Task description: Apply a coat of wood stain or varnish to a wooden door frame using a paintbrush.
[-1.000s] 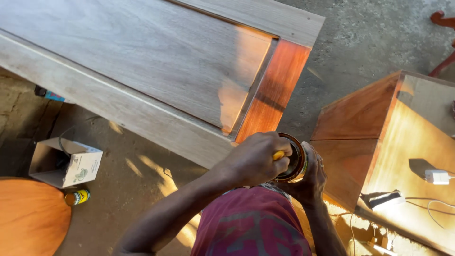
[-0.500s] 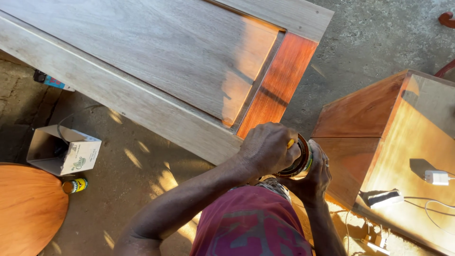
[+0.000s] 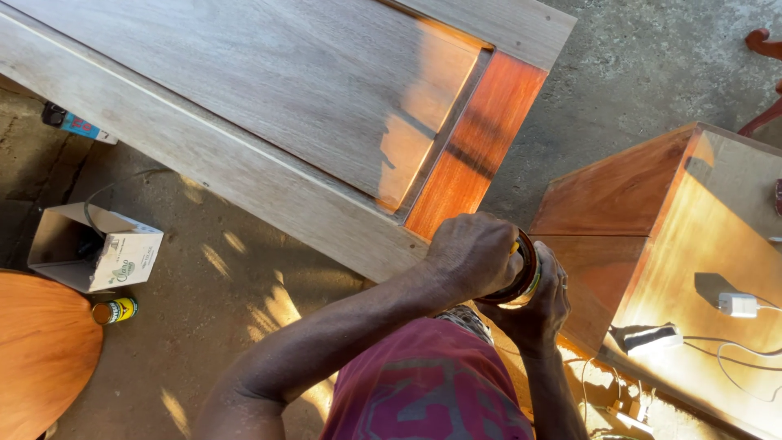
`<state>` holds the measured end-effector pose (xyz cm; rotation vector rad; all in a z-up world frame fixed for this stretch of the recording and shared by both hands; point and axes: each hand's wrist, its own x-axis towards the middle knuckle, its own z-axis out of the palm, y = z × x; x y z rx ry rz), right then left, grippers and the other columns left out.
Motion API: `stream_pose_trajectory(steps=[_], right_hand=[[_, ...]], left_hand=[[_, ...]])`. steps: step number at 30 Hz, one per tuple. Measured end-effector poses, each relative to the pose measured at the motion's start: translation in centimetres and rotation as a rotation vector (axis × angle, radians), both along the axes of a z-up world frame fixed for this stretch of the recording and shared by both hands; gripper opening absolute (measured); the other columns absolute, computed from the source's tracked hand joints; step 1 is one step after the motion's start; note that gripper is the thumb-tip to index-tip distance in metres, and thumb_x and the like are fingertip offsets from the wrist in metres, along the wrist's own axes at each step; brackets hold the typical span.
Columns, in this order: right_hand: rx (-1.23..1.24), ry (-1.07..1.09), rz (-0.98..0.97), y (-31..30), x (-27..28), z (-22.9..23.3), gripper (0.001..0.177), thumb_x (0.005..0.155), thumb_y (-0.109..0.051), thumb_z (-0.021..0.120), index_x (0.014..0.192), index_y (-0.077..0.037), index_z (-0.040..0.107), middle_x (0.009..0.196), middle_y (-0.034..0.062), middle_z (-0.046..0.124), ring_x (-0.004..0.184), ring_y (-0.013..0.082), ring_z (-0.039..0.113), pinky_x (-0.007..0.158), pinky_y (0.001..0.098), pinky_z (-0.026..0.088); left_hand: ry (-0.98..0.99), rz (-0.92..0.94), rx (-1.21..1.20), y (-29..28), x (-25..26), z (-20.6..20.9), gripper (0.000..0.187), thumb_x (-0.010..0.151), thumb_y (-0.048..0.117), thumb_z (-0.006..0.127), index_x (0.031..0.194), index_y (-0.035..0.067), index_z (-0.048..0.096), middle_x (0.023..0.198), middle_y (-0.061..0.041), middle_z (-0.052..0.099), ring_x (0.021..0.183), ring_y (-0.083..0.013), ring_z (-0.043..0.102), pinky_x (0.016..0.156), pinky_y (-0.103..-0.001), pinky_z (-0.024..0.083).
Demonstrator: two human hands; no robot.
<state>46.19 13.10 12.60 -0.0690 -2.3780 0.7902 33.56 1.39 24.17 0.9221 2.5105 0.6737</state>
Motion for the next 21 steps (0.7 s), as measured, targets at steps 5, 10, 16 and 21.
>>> stream_pose_trajectory(steps=[5, 10, 16, 21], right_hand=[[0.004, 0.005, 0.003, 0.0, 0.0, -0.3, 0.108, 0.062, -0.046, 0.098, 0.144, -0.001, 0.044, 0.137, 0.0186, 0.061, 0.124, 0.0374, 0.064, 0.106, 0.0473, 0.055], [-0.004, -0.063, -0.059, 0.6, -0.2, -0.4, 0.112, 0.057, -0.046, 0.098, 0.144, -0.001, 0.045, 0.137, 0.019, 0.061, 0.125, 0.0374, 0.063, 0.105, 0.048, 0.053], [0.011, -0.016, -0.096, 0.9, -0.6, 0.0, 0.11, 0.06, -0.043, 0.099, 0.145, 0.0, 0.044, 0.136, 0.0186, 0.062, 0.123, 0.0363, 0.064, 0.104, 0.0464, 0.055], [-0.034, -0.025, -0.138, 0.8, -0.8, 0.4, 0.106, 0.059, -0.042, 0.1, 0.142, 0.0, 0.048, 0.132, 0.0178, 0.063, 0.119, 0.0356, 0.066, 0.101, 0.045, 0.056]], left_hand=[[-0.001, 0.013, 0.02, -0.5, 0.1, -0.1, 0.024, 0.079, 0.028, 0.071, 0.083, 0.005, 0.075, 0.079, -0.021, 0.072, 0.072, -0.0382, 0.072, 0.064, -0.052, 0.057], [-0.006, 0.105, 0.267, -2.7, -0.5, 2.9, 0.021, 0.078, 0.025, 0.072, 0.085, 0.006, 0.078, 0.078, -0.017, 0.074, 0.069, -0.0341, 0.072, 0.064, -0.048, 0.057], [-0.257, 0.252, 0.449, -5.2, -1.4, 4.0, 0.018, 0.087, 0.022, 0.068, 0.087, 0.008, 0.08, 0.075, -0.006, 0.077, 0.061, -0.0163, 0.072, 0.057, -0.032, 0.059], [-0.541, 0.42, 0.566, -6.5, -1.4, 2.6, 0.018, 0.089, 0.019, 0.069, 0.093, 0.005, 0.08, 0.073, -0.006, 0.076, 0.055, -0.0115, 0.068, 0.049, -0.027, 0.054]])
